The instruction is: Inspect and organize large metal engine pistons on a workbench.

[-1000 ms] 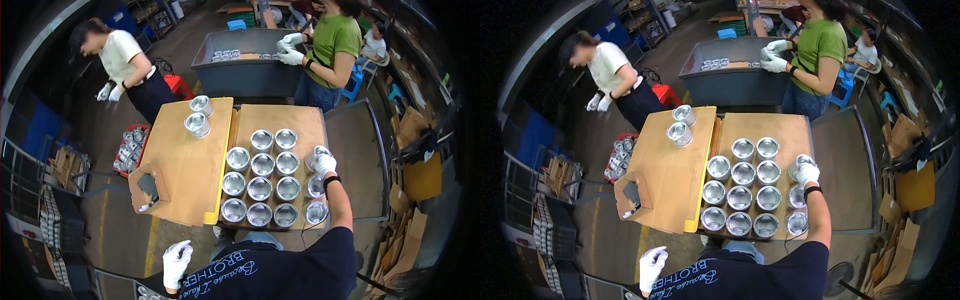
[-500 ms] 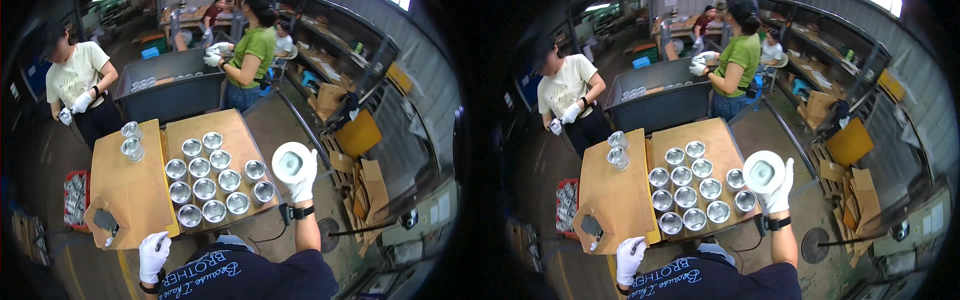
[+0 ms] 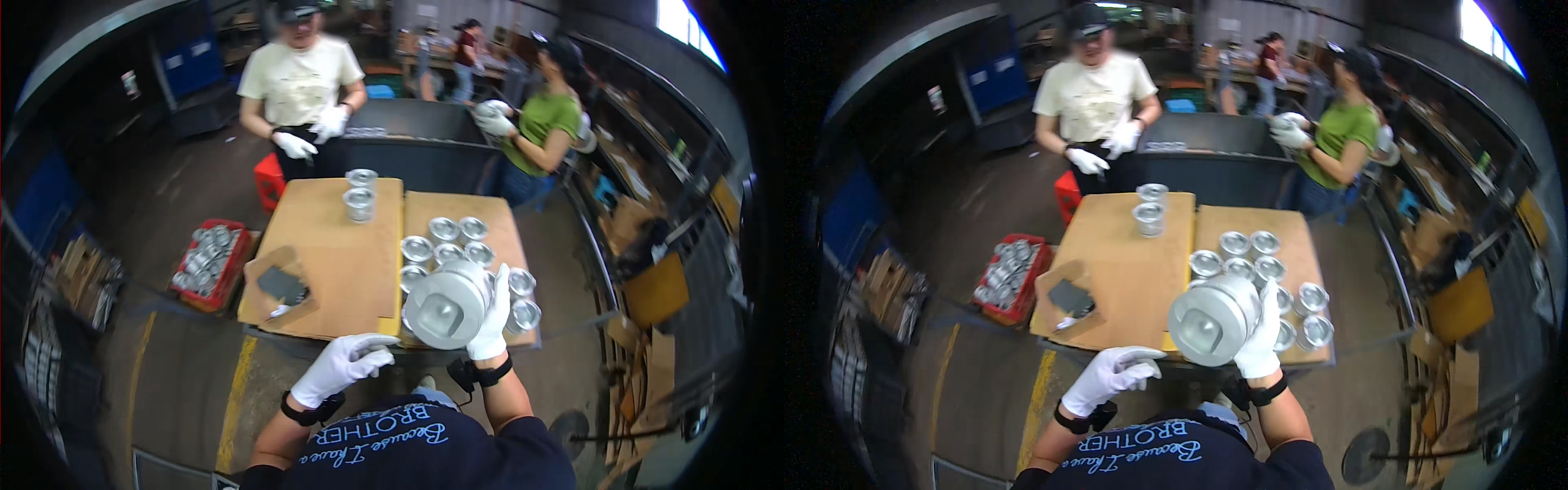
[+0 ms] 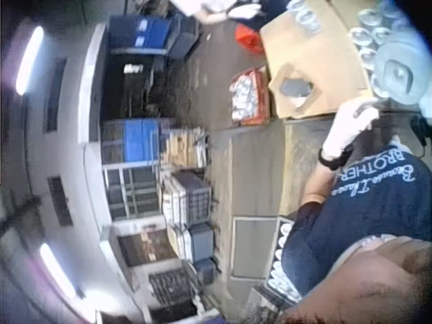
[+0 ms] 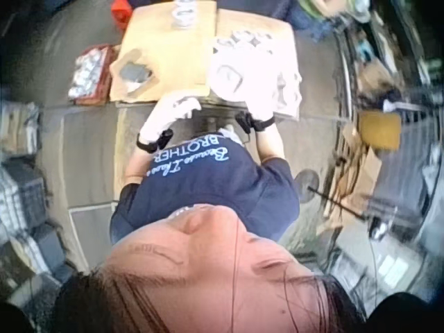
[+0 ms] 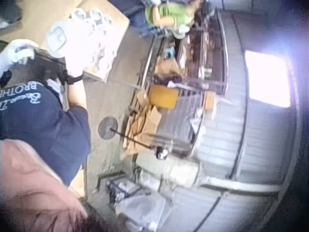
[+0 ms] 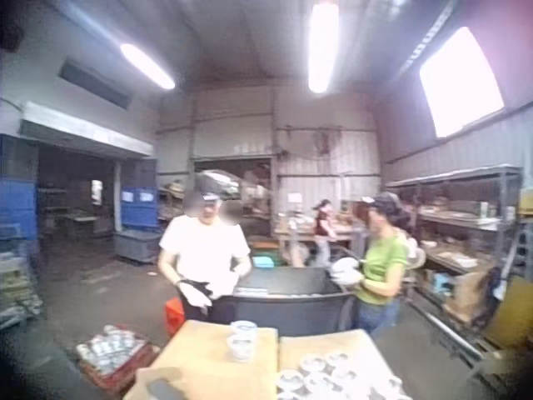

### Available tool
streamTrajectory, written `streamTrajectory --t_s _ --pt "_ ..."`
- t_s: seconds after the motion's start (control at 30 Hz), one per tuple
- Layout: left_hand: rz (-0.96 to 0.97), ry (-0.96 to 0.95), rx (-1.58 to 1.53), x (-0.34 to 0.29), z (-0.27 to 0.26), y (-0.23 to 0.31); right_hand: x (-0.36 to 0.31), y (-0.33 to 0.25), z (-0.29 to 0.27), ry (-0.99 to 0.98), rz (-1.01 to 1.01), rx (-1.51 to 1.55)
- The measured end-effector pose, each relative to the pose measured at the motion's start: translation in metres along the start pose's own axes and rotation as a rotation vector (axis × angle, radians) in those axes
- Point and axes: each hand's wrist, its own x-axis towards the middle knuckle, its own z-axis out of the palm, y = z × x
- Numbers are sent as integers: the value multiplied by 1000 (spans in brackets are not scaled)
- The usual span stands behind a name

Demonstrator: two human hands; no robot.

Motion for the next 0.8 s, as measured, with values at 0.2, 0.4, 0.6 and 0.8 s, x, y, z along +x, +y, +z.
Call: streamTrajectory --t_s 0.2,0.4,0.6,0.8 --pt "104 333 26 -50 -2 -1 50 76 -10 -160 378 -62" --pt "93 524 12 -71 6 0 55 103 35 -351 694 117" --pt "265 238 -723 -45 11 -28 48 99 15 -765 -56 -721" --pt "373 470 -754 -30 20 -24 63 68 0 -1255 -471 -1093"
